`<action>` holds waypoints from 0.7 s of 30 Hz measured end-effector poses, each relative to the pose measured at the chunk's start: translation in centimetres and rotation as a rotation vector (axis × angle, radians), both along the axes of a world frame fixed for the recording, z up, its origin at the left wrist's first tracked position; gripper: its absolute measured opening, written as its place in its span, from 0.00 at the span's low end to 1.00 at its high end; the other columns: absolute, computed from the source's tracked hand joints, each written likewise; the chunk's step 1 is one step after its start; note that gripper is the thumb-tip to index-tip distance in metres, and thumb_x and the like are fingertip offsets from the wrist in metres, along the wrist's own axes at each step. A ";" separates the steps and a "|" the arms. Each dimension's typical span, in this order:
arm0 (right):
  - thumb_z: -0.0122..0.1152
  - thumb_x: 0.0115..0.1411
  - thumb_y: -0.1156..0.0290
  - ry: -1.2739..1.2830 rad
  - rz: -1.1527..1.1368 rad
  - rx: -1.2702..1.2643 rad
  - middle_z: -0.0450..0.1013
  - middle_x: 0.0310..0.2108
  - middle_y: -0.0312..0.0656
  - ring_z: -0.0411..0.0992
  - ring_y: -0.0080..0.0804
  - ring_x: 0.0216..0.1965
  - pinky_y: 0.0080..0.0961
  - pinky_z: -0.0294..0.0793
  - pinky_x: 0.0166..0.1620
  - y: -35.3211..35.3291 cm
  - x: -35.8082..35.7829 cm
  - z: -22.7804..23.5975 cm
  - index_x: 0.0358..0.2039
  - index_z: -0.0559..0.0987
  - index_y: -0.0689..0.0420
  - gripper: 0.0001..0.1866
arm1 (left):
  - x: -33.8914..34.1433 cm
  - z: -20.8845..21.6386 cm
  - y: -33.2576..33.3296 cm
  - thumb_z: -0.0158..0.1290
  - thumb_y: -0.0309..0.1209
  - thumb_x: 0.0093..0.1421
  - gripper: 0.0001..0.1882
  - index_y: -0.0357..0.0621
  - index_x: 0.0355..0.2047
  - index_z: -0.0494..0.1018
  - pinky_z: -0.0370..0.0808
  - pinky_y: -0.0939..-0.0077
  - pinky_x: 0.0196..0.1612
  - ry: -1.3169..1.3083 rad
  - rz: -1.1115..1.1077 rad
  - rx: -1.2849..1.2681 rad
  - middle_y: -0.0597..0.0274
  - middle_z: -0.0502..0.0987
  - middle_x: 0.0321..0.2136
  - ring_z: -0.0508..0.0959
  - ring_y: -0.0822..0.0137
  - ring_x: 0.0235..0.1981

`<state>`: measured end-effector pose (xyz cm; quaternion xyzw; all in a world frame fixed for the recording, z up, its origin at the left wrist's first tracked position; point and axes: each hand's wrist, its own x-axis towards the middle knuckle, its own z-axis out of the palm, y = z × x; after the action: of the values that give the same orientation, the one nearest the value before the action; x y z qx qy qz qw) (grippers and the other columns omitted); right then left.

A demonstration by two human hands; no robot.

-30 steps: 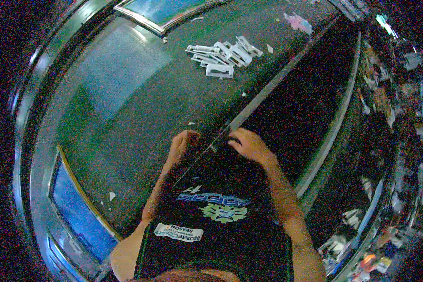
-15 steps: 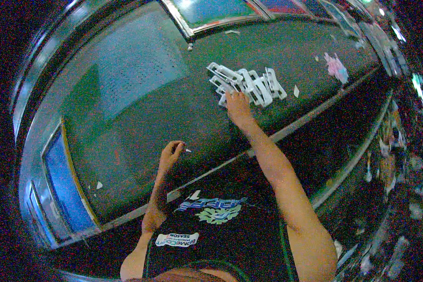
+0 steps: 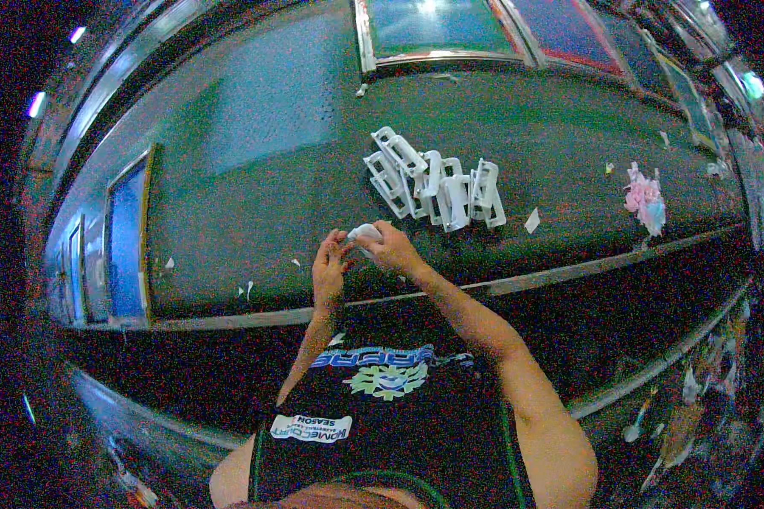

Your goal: The person removes white plastic clips from a blue perforated panel and then assembles them with small black components on a green rotating drum. The person handles the clips one at a time, inserting the black pieces into the clips.

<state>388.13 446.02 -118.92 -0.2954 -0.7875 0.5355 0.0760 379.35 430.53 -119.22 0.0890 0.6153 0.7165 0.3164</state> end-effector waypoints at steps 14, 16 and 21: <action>0.65 0.65 0.56 0.201 0.005 -0.568 0.67 0.21 0.26 0.61 0.11 0.17 0.15 0.57 0.18 -5.2 -6.3 7.7 0.36 0.77 0.54 0.14 | -7.3 7.4 -4.1 0.50 0.10 0.57 0.18 0.36 0.45 0.79 0.78 0.73 0.52 0.064 -0.118 0.293 0.61 0.78 0.43 0.79 0.69 0.46; 0.66 0.64 0.56 0.255 0.044 -0.654 0.67 0.22 0.26 0.61 0.11 0.18 0.14 0.57 0.18 -5.4 -7.7 7.6 0.35 0.76 0.54 0.14 | -8.9 6.4 -4.2 0.51 0.10 0.58 0.17 0.37 0.45 0.79 0.77 0.74 0.52 0.090 -0.099 0.354 0.61 0.78 0.43 0.79 0.69 0.45; 0.66 0.64 0.56 0.147 0.100 -0.436 0.68 0.23 0.28 0.62 0.12 0.20 0.16 0.60 0.20 -7.3 -10.9 5.5 0.37 0.76 0.53 0.15 | -11.6 4.0 -6.7 0.54 0.14 0.61 0.11 0.36 0.42 0.78 0.74 0.78 0.51 0.114 -0.045 0.327 0.62 0.79 0.42 0.78 0.70 0.45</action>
<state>377.27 438.77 -113.47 -0.2256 -0.6593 0.7161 0.0409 367.73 423.87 -115.17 0.1933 0.5052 0.7937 0.2782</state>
